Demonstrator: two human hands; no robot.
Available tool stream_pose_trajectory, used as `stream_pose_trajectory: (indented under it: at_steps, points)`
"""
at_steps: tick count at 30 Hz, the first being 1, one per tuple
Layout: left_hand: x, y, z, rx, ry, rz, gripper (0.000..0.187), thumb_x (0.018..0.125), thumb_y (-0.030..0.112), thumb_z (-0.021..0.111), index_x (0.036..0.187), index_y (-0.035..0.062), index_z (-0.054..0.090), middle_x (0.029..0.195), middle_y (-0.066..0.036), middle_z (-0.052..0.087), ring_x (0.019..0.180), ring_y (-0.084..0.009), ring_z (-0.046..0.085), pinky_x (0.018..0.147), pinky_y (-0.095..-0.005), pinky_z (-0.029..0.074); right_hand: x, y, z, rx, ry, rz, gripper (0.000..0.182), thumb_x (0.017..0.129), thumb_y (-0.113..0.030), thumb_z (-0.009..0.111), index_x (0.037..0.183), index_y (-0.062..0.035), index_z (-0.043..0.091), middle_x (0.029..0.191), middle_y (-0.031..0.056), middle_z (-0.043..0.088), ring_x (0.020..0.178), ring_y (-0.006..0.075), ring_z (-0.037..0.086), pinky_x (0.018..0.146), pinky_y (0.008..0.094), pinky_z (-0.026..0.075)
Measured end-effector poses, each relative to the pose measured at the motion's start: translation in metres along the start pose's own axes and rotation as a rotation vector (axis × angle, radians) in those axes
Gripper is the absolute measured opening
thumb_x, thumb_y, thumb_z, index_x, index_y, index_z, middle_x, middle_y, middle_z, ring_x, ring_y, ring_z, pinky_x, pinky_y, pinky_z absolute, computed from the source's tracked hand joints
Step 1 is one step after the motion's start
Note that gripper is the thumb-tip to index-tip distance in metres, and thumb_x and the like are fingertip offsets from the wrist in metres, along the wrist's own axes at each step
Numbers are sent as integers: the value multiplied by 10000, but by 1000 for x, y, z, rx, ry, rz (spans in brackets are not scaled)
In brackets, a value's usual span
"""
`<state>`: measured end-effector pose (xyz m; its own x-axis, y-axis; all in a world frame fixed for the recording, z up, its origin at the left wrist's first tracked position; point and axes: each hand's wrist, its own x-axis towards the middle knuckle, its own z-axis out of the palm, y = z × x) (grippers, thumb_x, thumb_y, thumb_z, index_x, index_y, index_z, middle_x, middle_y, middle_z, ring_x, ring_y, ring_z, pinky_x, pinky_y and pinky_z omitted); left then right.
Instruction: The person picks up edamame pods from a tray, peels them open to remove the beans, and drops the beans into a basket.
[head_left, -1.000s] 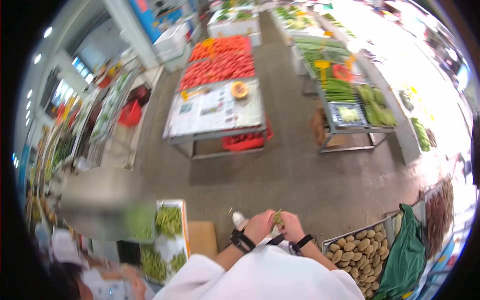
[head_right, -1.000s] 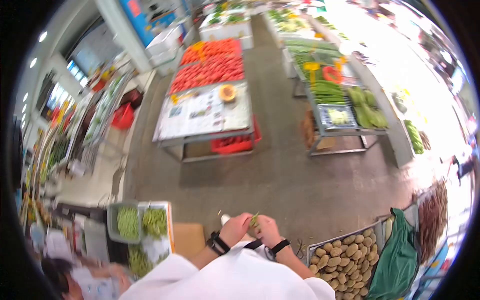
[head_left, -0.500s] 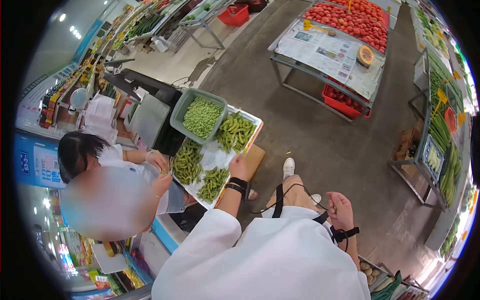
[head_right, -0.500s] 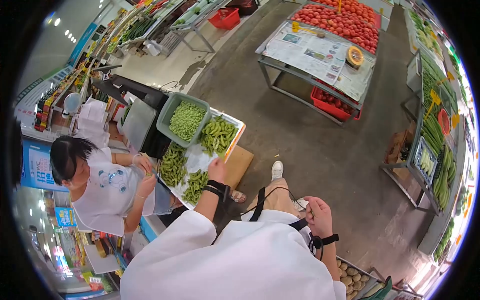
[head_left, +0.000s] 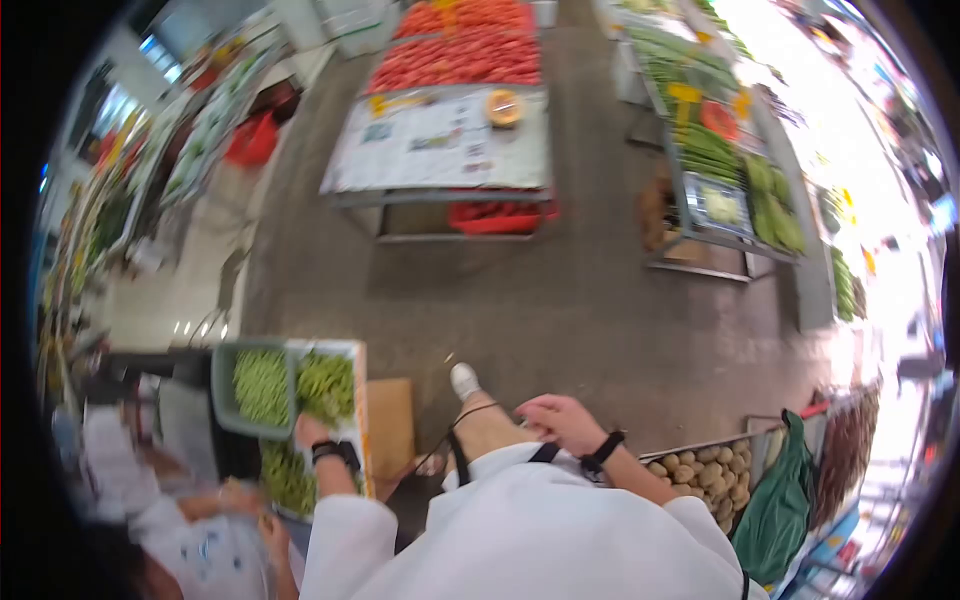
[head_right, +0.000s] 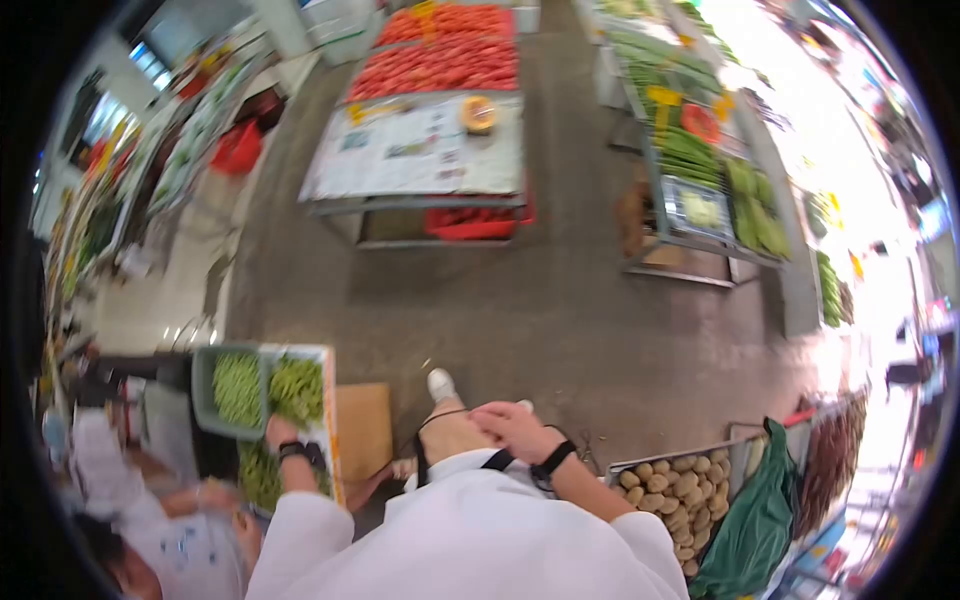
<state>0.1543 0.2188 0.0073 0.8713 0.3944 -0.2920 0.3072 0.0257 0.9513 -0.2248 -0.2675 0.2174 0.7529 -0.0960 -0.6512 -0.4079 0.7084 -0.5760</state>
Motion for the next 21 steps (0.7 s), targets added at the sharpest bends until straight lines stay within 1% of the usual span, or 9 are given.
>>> stream_pose_trajectory:
  at_steps: [3,5,8,9,11,12,16,19,21]
  points:
    - [-93,54,55,-203,-267,-192,165,929,194,511,847,84,601,582,38,420,409,-59,352,336,-229,272,5,7,1,25,-41,-87,185,927,-171,606,1018,-23,669,712,-38,554,580,25,448,482,180,339]
    - [-206,95,113,-142,-409,-269,180,951,233,503,929,91,612,599,64,417,399,-23,314,315,-179,202,-10,-4,11,-80,-56,-130,182,907,-224,643,1002,-75,685,752,-63,561,593,12,423,505,174,328]
    - [-323,112,166,48,-909,-471,248,978,256,470,990,70,633,644,44,462,422,-30,332,355,-187,229,-15,-6,18,-287,-9,-183,185,890,-206,655,991,-54,685,798,-22,625,629,50,503,545,211,403]
    - [-356,113,179,102,-1084,-481,271,986,262,456,1005,63,639,660,37,482,437,-28,343,374,-184,237,-17,-3,18,-364,15,-276,182,885,-200,651,996,-60,684,849,6,635,696,90,532,611,238,422]
    - [-407,111,196,235,-1257,-461,353,1005,308,414,997,42,645,680,25,514,471,-27,361,412,-184,252,-20,3,16,-524,63,-458,180,875,-189,643,1007,-73,680,950,61,653,829,171,589,742,292,460]
    - [-424,109,203,265,-1302,-492,389,1010,335,401,1000,32,646,685,26,521,479,-29,366,417,-186,260,-23,4,13,-604,87,-547,181,870,-184,639,1012,-79,679,1001,88,663,896,212,618,808,318,478]
    - [-461,103,220,438,-1441,-416,489,1014,411,371,1016,8,647,676,30,529,491,-37,388,427,-195,290,-41,6,-3,-831,135,-576,156,836,-149,604,941,-42,646,1011,112,656,893,286,618,797,352,495]
    - [-474,99,227,530,-1502,-431,506,1006,437,375,1006,11,648,673,28,539,495,-40,395,436,-196,290,-52,11,-16,-940,163,-640,164,849,-148,573,957,-42,638,1003,112,657,884,300,620,785,365,500]
    - [-480,101,232,571,-1560,-450,518,1003,456,372,990,22,653,662,30,532,490,-46,377,431,-205,264,-63,12,-22,-858,149,-649,171,848,-152,573,965,-47,639,988,116,655,875,303,621,783,370,502]
